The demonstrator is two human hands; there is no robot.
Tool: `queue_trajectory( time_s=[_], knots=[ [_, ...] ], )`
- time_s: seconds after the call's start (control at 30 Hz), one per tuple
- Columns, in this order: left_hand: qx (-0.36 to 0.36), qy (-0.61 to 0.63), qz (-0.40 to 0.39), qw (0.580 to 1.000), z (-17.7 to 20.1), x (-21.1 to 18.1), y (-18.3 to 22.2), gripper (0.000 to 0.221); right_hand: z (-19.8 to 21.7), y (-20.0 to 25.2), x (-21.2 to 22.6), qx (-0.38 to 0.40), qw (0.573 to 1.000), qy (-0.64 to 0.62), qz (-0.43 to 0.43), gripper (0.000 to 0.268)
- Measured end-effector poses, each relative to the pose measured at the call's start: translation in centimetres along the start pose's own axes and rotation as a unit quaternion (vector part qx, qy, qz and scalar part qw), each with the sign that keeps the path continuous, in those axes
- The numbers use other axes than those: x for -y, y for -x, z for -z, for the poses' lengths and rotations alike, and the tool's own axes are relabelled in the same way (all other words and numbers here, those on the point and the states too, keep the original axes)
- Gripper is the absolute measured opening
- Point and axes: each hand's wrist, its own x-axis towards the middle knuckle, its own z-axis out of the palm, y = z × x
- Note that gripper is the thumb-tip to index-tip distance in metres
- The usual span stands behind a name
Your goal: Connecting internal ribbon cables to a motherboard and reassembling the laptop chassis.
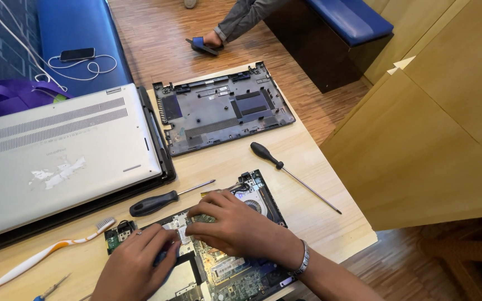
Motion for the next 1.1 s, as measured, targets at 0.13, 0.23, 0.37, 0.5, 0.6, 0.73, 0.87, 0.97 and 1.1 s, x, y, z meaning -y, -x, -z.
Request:
queue_trajectory(
  time_s=[0.13,0.23,0.37,0.5,0.6,0.73,0.87,0.97,1.1],
  knots=[
    [0.003,-0.003,0.017,1.0,-0.2,-0.3,-0.1,0.009,0.0,0.1,-0.2,0.002,1.0,0.002,0.003,0.016],
    [-0.026,-0.036,-0.002,0.999,-0.2,-0.7,-0.5,0.009,0.0,0.1,-0.4,-0.001,1.0,0.014,0.015,0.016],
    [-0.049,-0.035,-0.005,0.998,0.3,-1.9,-1.2,0.009,0.1,0.3,-0.8,0.046,0.999,0.005,0.006,0.029],
    [-0.044,0.001,-0.018,0.999,1.2,-2.0,-1.0,0.006,0.6,-0.4,-0.4,0.053,0.998,-0.016,0.0,0.033],
    [0.01,0.099,-0.002,0.995,2.5,-1.2,-0.7,0.004,1.1,-0.7,0.2,0.061,0.997,-0.045,-0.017,0.026],
    [-0.001,0.13,-0.031,0.991,2.4,-0.7,-0.3,0.009,0.7,-0.9,0.3,0.068,0.997,-0.027,-0.016,0.024],
    [-0.012,0.045,-0.085,0.995,1.6,-0.4,-0.2,0.006,0.8,-1.0,0.4,0.063,0.997,-0.035,-0.021,0.023],
    [-0.001,-0.013,-0.101,0.995,1.5,-0.3,-0.4,0.01,0.8,-1.1,0.2,0.063,0.997,-0.038,-0.024,0.025],
    [-0.038,-0.009,-0.133,0.99,1.3,0.4,-0.4,0.01,0.8,-0.8,0.3,0.079,0.996,-0.029,-0.031,0.031]
  ],
)
